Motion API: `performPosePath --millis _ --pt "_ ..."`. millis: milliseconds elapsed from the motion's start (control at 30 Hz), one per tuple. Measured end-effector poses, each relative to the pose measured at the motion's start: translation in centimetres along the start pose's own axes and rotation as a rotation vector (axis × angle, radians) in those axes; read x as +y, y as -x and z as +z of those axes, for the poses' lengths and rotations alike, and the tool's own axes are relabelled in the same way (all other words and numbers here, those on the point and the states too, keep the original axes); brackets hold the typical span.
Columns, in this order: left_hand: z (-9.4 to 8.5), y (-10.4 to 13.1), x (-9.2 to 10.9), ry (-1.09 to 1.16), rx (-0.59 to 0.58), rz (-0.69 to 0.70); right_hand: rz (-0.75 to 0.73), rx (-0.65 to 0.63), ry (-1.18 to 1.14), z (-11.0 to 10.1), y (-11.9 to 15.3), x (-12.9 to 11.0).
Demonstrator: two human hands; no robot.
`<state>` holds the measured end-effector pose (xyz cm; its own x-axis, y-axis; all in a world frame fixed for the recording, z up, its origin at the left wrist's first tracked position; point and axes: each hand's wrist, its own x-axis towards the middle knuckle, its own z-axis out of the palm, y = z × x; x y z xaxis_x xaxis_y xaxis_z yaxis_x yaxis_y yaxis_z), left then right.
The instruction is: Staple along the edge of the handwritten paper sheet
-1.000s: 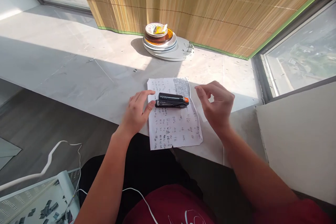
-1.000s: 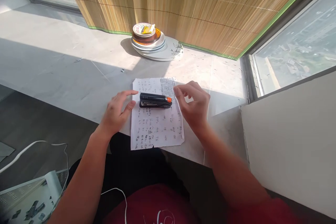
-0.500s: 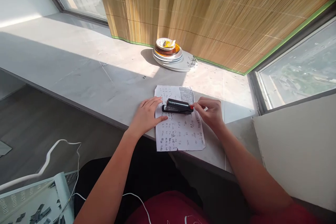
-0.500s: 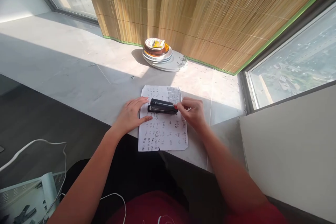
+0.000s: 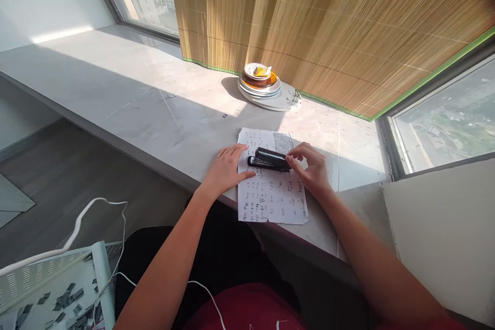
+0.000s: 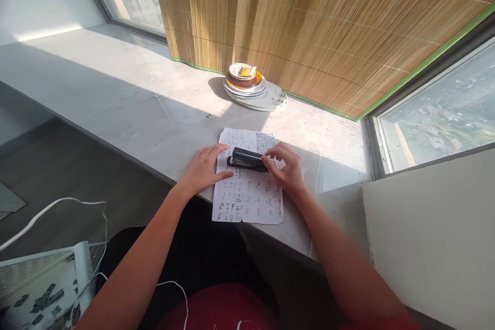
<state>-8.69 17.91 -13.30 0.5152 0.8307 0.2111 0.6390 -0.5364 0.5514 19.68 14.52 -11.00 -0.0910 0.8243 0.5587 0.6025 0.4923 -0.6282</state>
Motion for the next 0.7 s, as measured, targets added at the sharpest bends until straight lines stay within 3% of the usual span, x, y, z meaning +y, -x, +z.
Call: performPosePath --millis 133,433,567,700 --pt "0.0 0.1 0.1 -0.001 -0.006 -0.006 0.007 -0.033 0.001 0.0 0.1 0.4" --pt "-0.1 0.1 0.2 -0.005 0.016 0.011 0.021 -0.282 0.103 1.5 0.4 1.2" --pt "0.0 0.1 0.0 0.007 0.012 0.004 0.069 -0.210 0.114 1.5 0.6 1.0" --pt "0.1 0.0 -0.2 0.022 0.020 -0.003 0.148 -0.068 -0.018 1.4 0.8 0.9"
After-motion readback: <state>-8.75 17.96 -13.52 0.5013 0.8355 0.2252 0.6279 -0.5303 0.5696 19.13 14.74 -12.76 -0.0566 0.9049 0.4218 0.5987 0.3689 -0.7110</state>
